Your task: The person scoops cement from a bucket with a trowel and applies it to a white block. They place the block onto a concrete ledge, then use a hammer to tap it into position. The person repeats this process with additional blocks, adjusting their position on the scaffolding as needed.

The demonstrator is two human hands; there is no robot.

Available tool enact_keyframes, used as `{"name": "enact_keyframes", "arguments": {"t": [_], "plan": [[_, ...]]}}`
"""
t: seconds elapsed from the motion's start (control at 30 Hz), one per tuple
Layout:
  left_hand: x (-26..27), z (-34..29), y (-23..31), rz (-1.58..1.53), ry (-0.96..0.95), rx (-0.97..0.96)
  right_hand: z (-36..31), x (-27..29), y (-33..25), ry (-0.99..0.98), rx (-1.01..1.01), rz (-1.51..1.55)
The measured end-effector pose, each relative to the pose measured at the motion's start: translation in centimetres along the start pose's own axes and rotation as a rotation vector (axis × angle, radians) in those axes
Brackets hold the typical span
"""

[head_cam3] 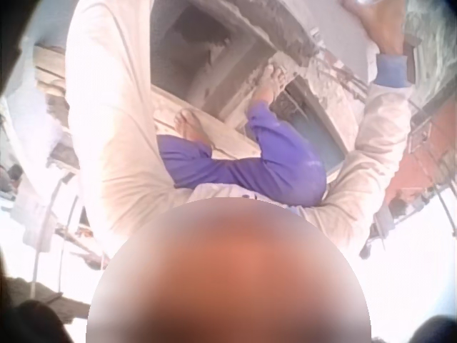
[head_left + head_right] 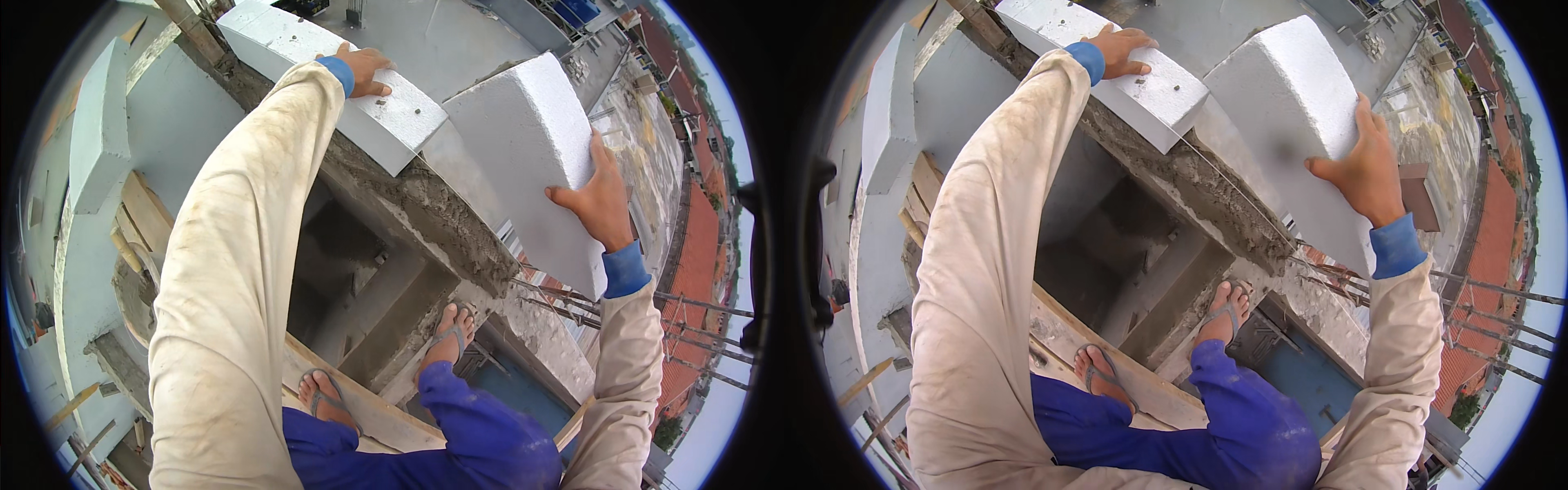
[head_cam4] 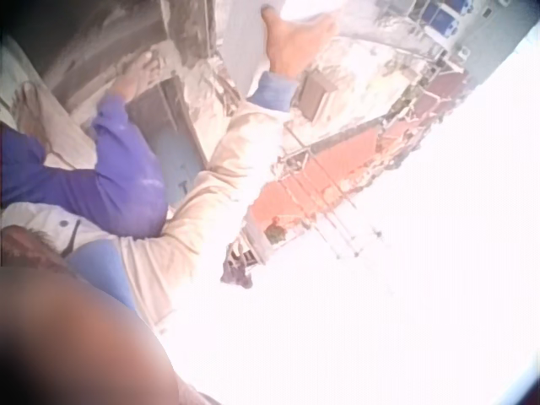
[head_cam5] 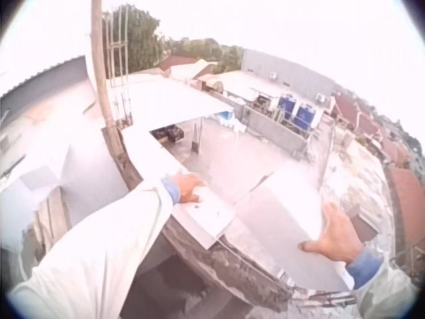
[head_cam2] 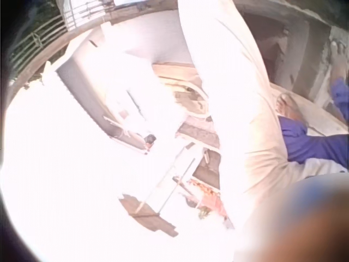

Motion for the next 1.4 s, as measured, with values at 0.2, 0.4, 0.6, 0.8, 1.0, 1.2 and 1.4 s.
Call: {"name": "enact_keyframes", "arguments": {"t": [0.2, 0.4, 0.6, 0.8, 1.0, 1.2, 1.4], "plan": [[0.5, -0.3, 0.3, 0.075, 0.035, -0.004, 3.3, -1.4, 2.6, -0.068, -0.055, -0.145], [-0.8, 0.9, 0.3, 0.110, 0.056, -0.027, 2.5, -2.0, 2.4, -0.119, -0.011, -0.172], [-2.4, 3.1, 0.3, 0.091, 0.205, -0.094, 1.9, -2.1, 1.1, -0.162, 0.035, -0.153], [-2.8, 4.0, 0.4, 0.121, 0.203, -0.059, 1.4, -4.1, -0.2, -0.237, 0.020, -0.152], [-4.3, 6.3, 0.1, -0.002, 0.292, -0.144, -0.5, -5.5, -1.5, -0.305, 0.013, -0.136], [-6.5, 8.2, -0.5, -0.157, 0.424, -0.225, -2.1, -7.1, -2.0, -0.301, 0.029, -0.070], [-7.0, 9.5, -0.4, -0.122, 0.465, -0.242, -2.8, -8.7, -1.4, -0.311, 0.052, -0.115]]}}
Point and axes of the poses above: each hand's wrist, its own z-axis towards the middle knuckle, its own x-axis out of the back of the hand, y = z × x, the point moved 6 cm from there along z, towards the middle knuckle, and after that the axes turned 15 degrees about z, right-handed, at the moved point
